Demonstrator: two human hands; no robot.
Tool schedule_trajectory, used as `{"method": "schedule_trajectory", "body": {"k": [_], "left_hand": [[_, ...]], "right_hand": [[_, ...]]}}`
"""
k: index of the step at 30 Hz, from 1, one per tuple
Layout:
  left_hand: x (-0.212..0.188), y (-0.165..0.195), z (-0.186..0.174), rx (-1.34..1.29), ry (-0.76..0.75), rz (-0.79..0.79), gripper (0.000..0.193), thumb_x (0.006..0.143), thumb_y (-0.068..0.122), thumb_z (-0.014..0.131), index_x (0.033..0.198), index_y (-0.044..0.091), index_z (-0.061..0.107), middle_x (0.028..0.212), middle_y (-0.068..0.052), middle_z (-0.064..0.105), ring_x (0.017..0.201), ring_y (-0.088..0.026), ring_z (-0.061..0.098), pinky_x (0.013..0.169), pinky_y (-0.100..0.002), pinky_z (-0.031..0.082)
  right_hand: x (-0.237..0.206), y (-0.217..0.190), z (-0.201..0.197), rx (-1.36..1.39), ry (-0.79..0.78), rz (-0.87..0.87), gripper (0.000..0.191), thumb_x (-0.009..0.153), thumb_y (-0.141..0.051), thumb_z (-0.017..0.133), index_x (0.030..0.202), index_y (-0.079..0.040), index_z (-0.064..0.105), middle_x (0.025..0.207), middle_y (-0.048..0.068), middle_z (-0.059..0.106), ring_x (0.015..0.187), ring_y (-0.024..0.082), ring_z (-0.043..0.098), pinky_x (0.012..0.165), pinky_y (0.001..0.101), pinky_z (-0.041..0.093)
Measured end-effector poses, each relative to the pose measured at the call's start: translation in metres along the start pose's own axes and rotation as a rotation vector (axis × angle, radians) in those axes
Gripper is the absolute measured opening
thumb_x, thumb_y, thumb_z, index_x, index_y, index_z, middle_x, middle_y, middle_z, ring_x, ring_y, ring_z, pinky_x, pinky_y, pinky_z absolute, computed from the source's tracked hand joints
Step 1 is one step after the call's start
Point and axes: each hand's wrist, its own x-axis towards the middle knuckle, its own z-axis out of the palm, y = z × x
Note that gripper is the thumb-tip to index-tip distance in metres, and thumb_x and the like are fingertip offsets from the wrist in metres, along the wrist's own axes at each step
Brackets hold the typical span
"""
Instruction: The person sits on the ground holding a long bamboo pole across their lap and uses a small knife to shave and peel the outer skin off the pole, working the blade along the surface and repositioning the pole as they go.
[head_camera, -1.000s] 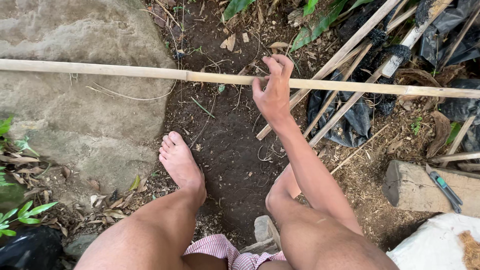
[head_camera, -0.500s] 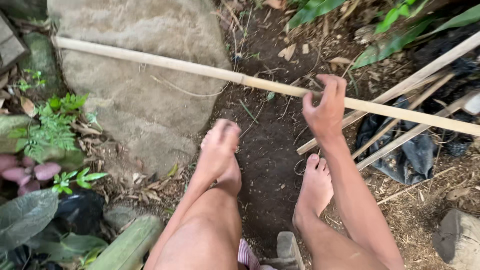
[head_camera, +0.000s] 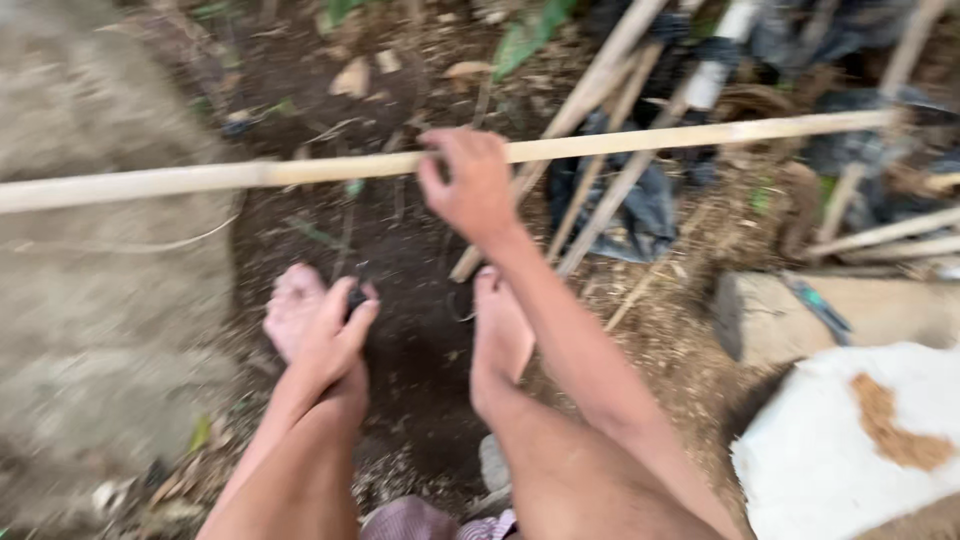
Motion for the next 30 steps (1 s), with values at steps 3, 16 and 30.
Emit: {"method": "schedule_trajectory", "body": {"k": [3,16,30], "left_hand": [[0.012,-0.003,-0.003,-0.111,0.001,-0.040,0.019,0.099,0.023,0.060,0.110,0.008,0.063,0.092,-0.012,0.068,0.086,-0.023,0.063,0.083,-0.036,0.048],[0.034,0.007,0.007,-0.278,-0.049,-0.103,0.029,0.098,0.010,0.041,0.121,0.007,0.058,0.076,0.000,0.060,0.061,-0.009,0.053,0.059,-0.025,0.047],[0.111,0.054,0.026,-0.614,-0.179,-0.060,0.029,0.105,0.013,0.056,0.128,-0.003,0.048,0.097,-0.012,0.072,0.084,-0.015,0.074,0.071,-0.029,0.060]], "right_hand": [[0.001,-0.001,0.000,0.005,-0.004,0.023,0.013,0.089,-0.016,0.075,0.101,-0.011,0.071,0.099,0.003,0.073,0.098,0.024,0.069,0.097,0.0403,0.045],[0.000,0.025,-0.001,0.086,-0.034,0.001,0.016,0.090,-0.014,0.078,0.104,-0.012,0.071,0.100,0.004,0.073,0.101,0.025,0.068,0.095,0.0413,0.043],[-0.007,0.045,0.018,0.193,-0.169,0.118,0.014,0.094,-0.014,0.078,0.105,-0.008,0.070,0.096,0.003,0.075,0.091,0.019,0.070,0.096,0.0380,0.039]]}}
